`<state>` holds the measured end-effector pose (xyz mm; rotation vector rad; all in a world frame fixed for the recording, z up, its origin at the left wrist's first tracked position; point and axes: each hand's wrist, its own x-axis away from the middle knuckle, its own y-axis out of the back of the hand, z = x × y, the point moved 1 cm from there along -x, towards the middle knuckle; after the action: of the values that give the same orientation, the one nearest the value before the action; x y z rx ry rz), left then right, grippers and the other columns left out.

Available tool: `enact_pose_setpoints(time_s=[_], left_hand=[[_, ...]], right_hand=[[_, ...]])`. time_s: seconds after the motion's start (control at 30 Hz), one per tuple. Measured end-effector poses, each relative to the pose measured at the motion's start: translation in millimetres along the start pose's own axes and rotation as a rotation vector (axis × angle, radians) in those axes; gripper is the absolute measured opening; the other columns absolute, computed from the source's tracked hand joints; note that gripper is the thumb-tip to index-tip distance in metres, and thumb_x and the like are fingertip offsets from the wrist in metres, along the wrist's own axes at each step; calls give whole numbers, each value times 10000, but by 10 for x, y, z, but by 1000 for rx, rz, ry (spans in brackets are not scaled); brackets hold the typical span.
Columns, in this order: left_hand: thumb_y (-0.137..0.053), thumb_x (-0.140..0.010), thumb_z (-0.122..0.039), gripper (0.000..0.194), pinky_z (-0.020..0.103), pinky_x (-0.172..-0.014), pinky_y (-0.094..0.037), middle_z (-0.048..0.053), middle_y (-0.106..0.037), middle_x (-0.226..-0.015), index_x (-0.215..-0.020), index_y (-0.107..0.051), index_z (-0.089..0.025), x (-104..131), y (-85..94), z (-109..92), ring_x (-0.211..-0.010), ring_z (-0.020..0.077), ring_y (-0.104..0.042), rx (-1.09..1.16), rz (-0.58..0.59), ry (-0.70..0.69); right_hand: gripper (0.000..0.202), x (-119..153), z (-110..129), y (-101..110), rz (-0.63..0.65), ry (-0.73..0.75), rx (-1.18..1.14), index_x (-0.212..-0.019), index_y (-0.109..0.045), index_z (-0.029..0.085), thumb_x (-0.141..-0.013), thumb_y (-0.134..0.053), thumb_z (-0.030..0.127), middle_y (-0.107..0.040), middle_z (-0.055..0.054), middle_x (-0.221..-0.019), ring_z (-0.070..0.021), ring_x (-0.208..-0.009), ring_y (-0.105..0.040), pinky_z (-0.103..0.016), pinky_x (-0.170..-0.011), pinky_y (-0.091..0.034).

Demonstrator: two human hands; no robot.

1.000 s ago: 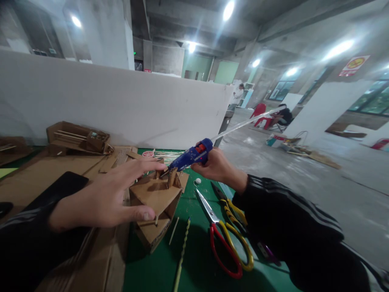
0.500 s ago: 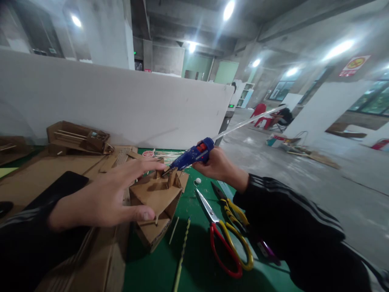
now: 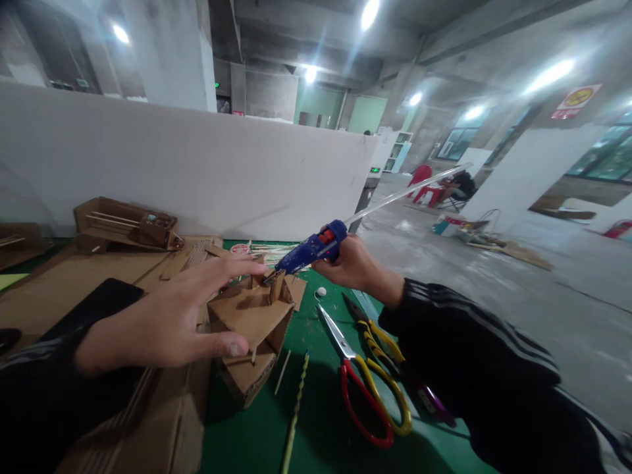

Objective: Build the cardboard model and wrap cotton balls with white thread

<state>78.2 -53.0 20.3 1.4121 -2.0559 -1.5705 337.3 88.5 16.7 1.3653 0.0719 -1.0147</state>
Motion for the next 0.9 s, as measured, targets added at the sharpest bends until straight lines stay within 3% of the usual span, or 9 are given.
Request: enact_pose_setpoints(time_s=[0.6, 0.8, 0.9], left_hand=[[-638, -787, -632, 772, 471, -1122, -343, 84, -388, -1537, -1420, -389, -267, 3, 7, -7, -1381, 333, -384, 7, 8, -9], [-663, -786, -594, 766, 495, -1116, -354, 84, -410, -1525, -1427, -380, -284, 10, -1, 14, -1396, 348, -363, 14, -12, -11], [-661, -788, -595, 762, 502, -1116, -353, 80, -415, -1521, -1428, -376, -294, 6, -8, 15, -1401, 344, -356, 17, -5, -17]], right_hand=[[155, 12, -27, 43, -49, 54, 94, -712, -511, 212, -705, -642, 294, -508, 20, -593, -135, -493, -479, -263, -478, -366], [200, -22, -95, 1, -39, -50, 149, -650, -508, 203, -694, -693, 265, -503, 26, -558, -123, -483, -457, -259, -485, -336], [168, -32, -262, 7, -44, -119, 155, -744, -559, 192, -709, -715, 244, -538, 19, -593, -123, -507, -470, -258, -493, -327]])
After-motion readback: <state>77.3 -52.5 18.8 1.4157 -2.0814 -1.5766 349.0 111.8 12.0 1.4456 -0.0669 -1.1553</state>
